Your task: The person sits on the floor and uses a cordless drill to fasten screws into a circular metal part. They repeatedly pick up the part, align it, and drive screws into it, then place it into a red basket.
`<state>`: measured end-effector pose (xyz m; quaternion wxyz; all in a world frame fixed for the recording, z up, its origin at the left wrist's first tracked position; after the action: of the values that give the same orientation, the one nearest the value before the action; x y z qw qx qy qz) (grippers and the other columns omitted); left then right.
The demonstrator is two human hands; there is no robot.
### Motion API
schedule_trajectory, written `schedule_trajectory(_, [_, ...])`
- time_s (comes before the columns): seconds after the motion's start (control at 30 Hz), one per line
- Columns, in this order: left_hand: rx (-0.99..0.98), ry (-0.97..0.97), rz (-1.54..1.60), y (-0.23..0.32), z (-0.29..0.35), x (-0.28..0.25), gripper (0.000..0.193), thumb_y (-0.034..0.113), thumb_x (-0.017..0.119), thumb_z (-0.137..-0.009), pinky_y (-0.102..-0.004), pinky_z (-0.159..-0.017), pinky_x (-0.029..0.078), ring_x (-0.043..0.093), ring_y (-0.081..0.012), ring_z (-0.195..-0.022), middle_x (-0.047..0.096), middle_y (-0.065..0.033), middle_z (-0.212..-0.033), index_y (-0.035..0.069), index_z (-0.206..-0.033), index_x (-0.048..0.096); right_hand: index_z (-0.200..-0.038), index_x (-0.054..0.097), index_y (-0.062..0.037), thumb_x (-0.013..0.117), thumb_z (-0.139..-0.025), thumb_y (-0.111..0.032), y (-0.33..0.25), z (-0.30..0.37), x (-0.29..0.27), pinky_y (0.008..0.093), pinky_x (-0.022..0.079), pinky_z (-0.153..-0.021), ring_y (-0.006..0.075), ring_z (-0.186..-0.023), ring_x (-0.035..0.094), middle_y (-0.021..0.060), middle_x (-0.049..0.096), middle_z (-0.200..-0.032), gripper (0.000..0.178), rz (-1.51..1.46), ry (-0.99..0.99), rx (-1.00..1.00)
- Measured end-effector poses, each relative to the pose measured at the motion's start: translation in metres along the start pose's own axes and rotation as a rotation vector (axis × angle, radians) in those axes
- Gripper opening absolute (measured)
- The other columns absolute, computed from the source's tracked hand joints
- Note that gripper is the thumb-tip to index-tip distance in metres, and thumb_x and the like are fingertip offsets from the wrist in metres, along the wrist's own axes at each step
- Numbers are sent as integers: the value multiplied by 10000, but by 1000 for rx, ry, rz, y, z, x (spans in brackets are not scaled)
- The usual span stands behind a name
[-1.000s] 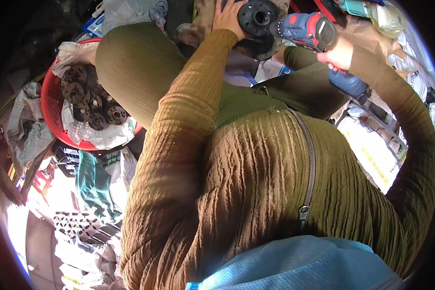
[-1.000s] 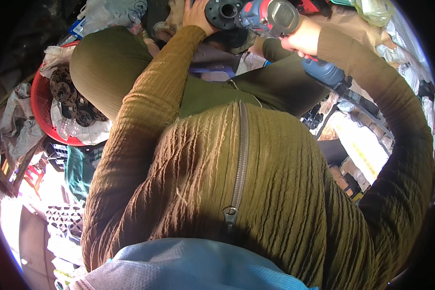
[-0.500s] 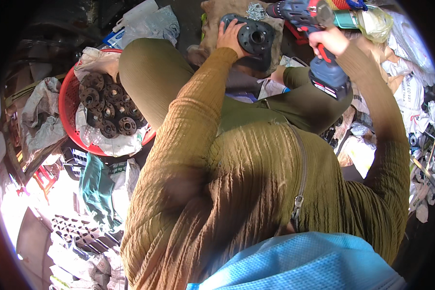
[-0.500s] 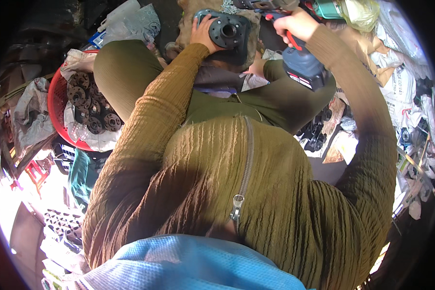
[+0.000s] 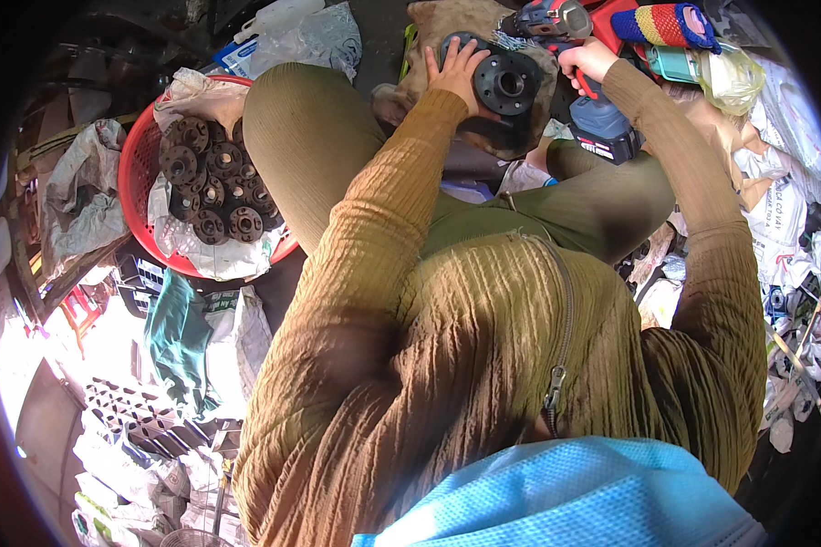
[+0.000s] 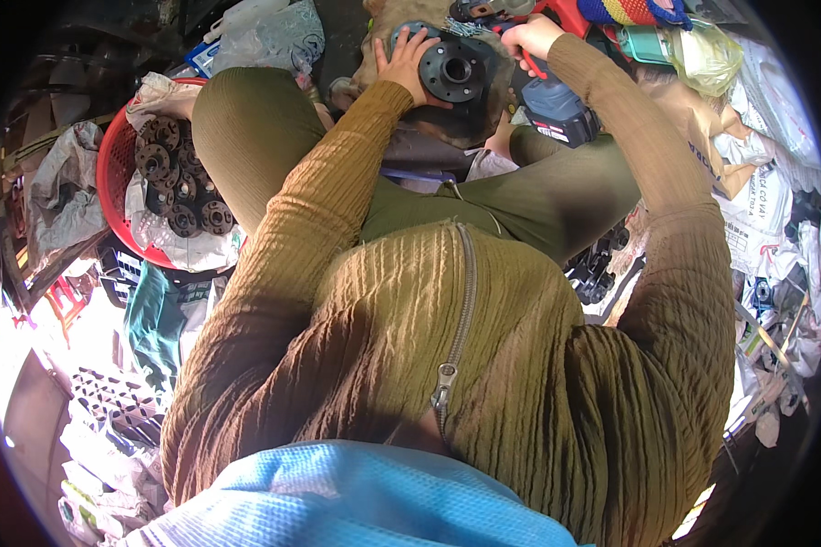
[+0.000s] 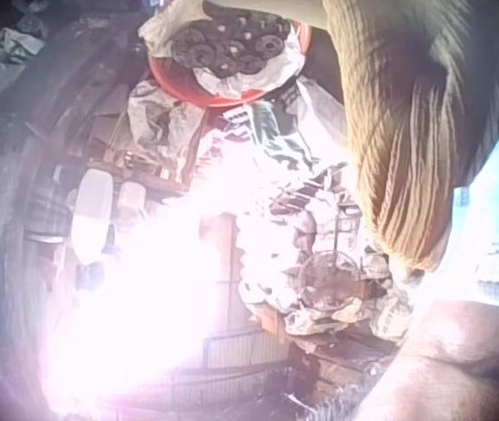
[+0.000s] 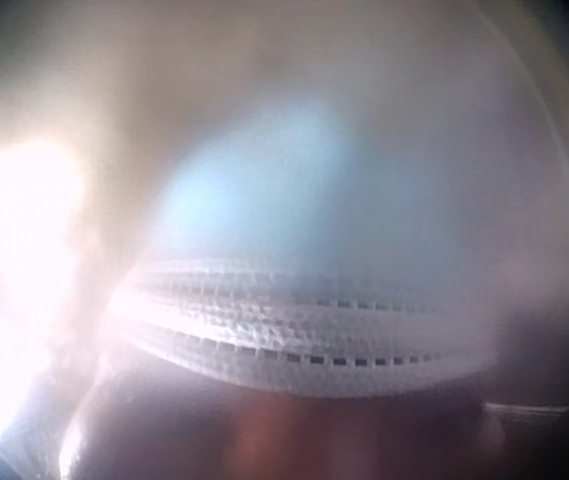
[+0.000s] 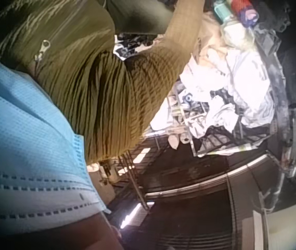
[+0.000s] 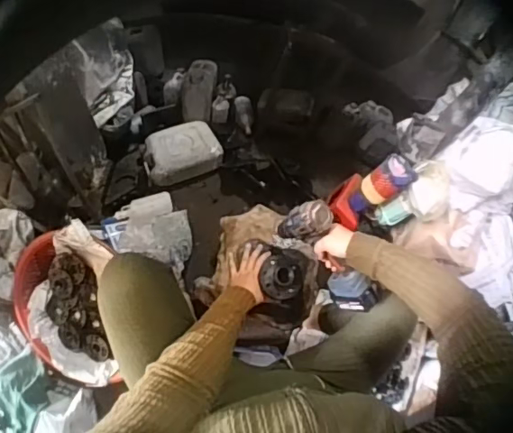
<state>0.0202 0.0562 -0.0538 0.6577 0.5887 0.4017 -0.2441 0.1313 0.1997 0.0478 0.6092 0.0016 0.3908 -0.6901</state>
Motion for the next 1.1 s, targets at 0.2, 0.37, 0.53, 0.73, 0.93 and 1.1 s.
schedule_trajectory(0.2, [-7, -249, -71, -9, -16, -2, 924, 348, 798, -589, -612, -1098, 137, 195, -259, -1423, 319, -34, -1506, 271, -1417, 393, -653, 577, -11, 613, -697, -197, 1, 1, 2, 326, 483, -425, 174, -477, 571, 85, 560, -588, 194, -3, -2, 6])
schedule_trajectory(0.37, [-220, 197, 325, -50, -41, -54, 389, 159, 639, -780, -329, -864, 506, 662, -263, -979, 699, -103, -1043, 147, -1169, 663, -647, 570, -2, 624, -689, -170, -10, 32, -12, 319, 491, -427, 164, -484, 579, 84, 564, -589, 181, -39, -4, -30])
schedule_trajectory(0.53, [-134, 303, 628, -31, -51, -47, 504, 371, 735, -793, -330, -893, 490, 640, -235, -1033, 666, -105, -1144, 131, -1223, 627, -651, 567, 7, 611, -710, -118, -24, 64, -15, 313, 490, -427, 162, -482, 577, 81, 564, -595, 146, -147, -45, -117])
schedule_trajectory(0.73, [-174, 282, 718, -12, -62, -47, 320, 328, 748, -798, -310, -775, 510, 671, -161, -843, 717, -93, -951, 124, -1044, 723, -912, 611, 13, 599, -722, -97, -30, 81, -11, 302, 495, -435, 148, -480, 570, 70, 569, -619, 220, -222, -79, -153])
schedule_trajectory(0.93, [-156, 427, 715, -13, -59, -56, 201, 301, 737, -811, -282, -687, 516, 663, -167, -663, 709, -55, -735, 112, -874, 760, -1167, 580, 22, 543, -694, -30, -30, 90, -14, 284, 472, -455, 158, -478, 536, 57, 536, -624, 477, -194, -37, -135])
schedule_trajectory(1.1, [-470, 349, 1723, -41, -71, -8, 251, 226, 722, -810, -329, -709, 536, 666, -223, -789, 683, -85, -902, 33, -962, 669, -1172, 578, 25, 540, -681, -28, -31, 99, -18, 278, 475, -481, 156, -498, 540, 53, 529, -632, 496, -195, -16, -154])
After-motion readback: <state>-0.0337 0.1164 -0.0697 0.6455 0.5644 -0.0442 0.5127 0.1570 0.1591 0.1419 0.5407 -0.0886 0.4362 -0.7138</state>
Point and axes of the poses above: each hand's wrist, its own z-axis away from the middle knuckle, its own x-axis out of the palm, y = z × x, the point moved 9 cm from there along -z, towards the middle knuckle
